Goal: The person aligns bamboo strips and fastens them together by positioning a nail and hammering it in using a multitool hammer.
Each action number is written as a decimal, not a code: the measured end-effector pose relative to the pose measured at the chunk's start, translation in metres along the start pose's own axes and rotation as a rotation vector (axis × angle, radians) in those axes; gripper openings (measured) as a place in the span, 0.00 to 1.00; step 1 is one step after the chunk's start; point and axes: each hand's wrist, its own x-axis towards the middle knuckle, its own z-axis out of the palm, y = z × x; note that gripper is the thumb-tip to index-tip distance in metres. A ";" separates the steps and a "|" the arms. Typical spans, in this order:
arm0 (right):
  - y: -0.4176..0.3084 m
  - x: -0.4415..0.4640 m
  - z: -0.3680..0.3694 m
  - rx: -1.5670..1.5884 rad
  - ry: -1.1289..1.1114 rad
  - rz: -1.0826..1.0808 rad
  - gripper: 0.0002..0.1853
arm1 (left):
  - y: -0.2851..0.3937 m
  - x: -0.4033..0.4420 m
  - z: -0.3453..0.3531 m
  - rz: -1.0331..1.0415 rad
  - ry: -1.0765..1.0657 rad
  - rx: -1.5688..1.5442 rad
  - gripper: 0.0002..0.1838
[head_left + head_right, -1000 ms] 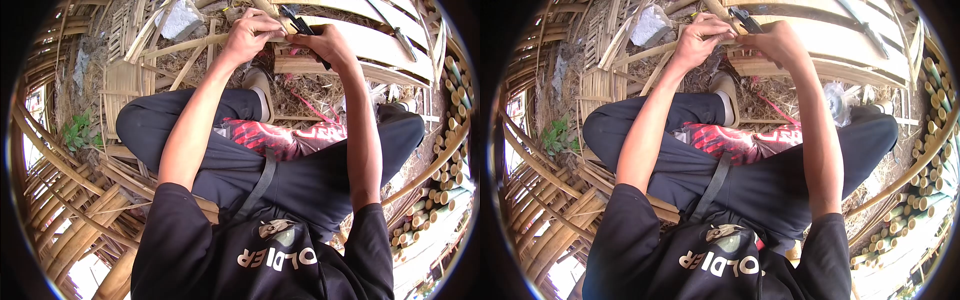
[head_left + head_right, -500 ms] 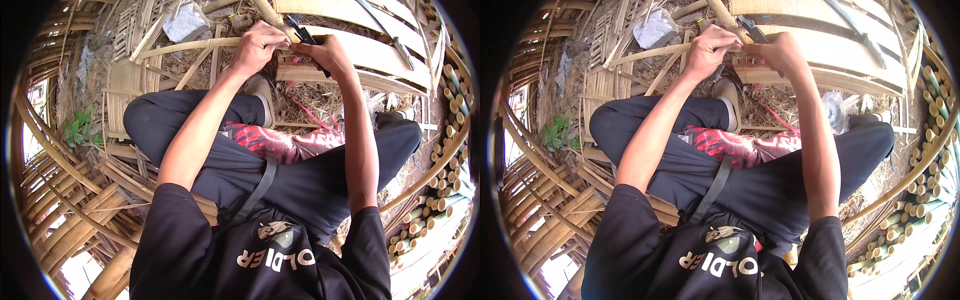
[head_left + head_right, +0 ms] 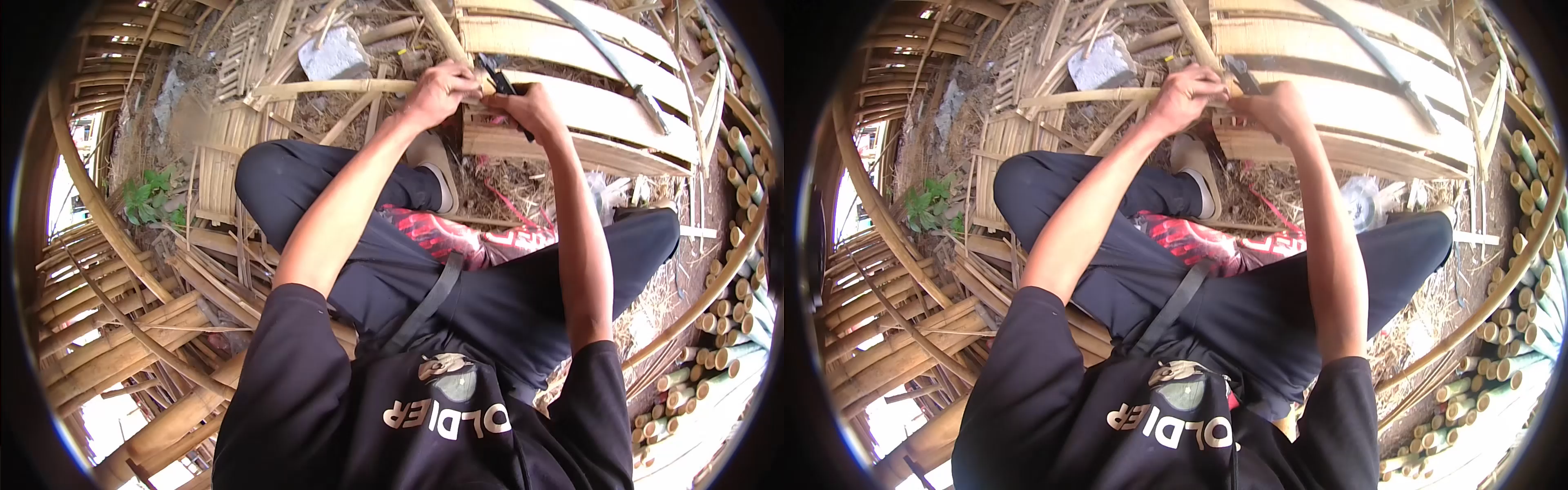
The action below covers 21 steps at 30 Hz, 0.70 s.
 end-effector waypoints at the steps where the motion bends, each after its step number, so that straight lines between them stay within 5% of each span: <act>1: -0.002 0.000 -0.001 -0.009 -0.013 0.022 0.21 | 0.002 0.001 -0.001 -0.017 -0.005 -0.017 0.15; 21: 0.011 0.008 0.007 0.121 0.012 -0.027 0.19 | 0.010 0.000 -0.001 0.036 0.054 0.011 0.10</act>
